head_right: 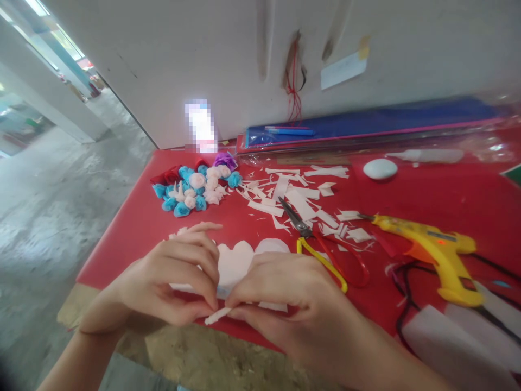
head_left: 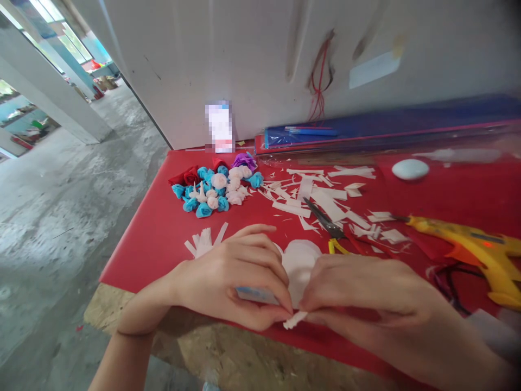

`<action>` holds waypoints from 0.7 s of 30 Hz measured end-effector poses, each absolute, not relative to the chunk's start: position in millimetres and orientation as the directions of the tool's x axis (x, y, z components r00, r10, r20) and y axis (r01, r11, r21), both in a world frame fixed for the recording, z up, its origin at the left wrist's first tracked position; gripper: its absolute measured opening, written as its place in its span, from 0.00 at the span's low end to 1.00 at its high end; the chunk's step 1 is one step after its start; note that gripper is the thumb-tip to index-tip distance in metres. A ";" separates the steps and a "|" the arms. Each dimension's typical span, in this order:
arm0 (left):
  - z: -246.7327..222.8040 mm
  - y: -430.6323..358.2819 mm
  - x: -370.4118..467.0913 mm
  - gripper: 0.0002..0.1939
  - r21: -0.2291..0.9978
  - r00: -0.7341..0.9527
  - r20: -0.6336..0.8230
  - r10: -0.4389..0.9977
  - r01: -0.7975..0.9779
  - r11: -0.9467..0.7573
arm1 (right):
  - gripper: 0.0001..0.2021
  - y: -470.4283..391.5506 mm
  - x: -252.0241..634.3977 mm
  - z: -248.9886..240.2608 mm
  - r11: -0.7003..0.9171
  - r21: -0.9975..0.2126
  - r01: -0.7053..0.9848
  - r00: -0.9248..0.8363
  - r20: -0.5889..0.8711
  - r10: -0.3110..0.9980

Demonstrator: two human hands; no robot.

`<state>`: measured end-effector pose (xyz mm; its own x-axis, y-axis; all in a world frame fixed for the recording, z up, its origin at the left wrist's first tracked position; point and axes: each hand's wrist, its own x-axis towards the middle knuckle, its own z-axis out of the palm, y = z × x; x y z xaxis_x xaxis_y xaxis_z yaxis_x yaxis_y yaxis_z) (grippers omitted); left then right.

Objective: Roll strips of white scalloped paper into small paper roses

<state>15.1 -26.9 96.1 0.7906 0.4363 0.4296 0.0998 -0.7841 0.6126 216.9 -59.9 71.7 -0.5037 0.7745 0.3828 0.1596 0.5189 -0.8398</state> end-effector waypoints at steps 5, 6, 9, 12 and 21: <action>97.3 -26.1 13.2 0.02 0.648 0.765 0.429 0.480 0.110 -0.754 | 0.07 -59.6 218.1 73.9 0.598 -0.787 0.151 -0.443 0.488 0.753; 97.9 -26.2 12.7 0.02 0.645 0.753 0.440 0.490 0.114 -0.755 | 0.08 -59.7 218.9 74.7 0.624 -0.764 0.166 -0.430 0.513 0.743; 98.0 -26.7 12.4 0.05 0.597 0.708 0.505 0.494 0.127 -0.792 | 0.12 -60.5 222.3 75.3 0.670 -0.710 0.215 -0.421 0.552 0.720; 96.5 -27.0 13.2 0.07 0.529 0.684 0.566 0.460 0.126 -0.839 | 0.13 -62.1 225.9 72.4 0.703 -0.672 0.233 -0.428 0.578 0.695; 98.2 -26.6 14.6 0.04 0.483 0.671 0.594 0.444 0.144 -0.864 | 0.09 -73.4 227.5 66.5 0.743 -0.537 0.400 -0.418 0.614 0.669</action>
<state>14.6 -26.6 98.2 0.6707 0.4437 0.5944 0.1438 -0.8639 0.4826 227.5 -73.4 66.5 -0.4185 0.6694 0.6139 0.3995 0.7427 -0.5374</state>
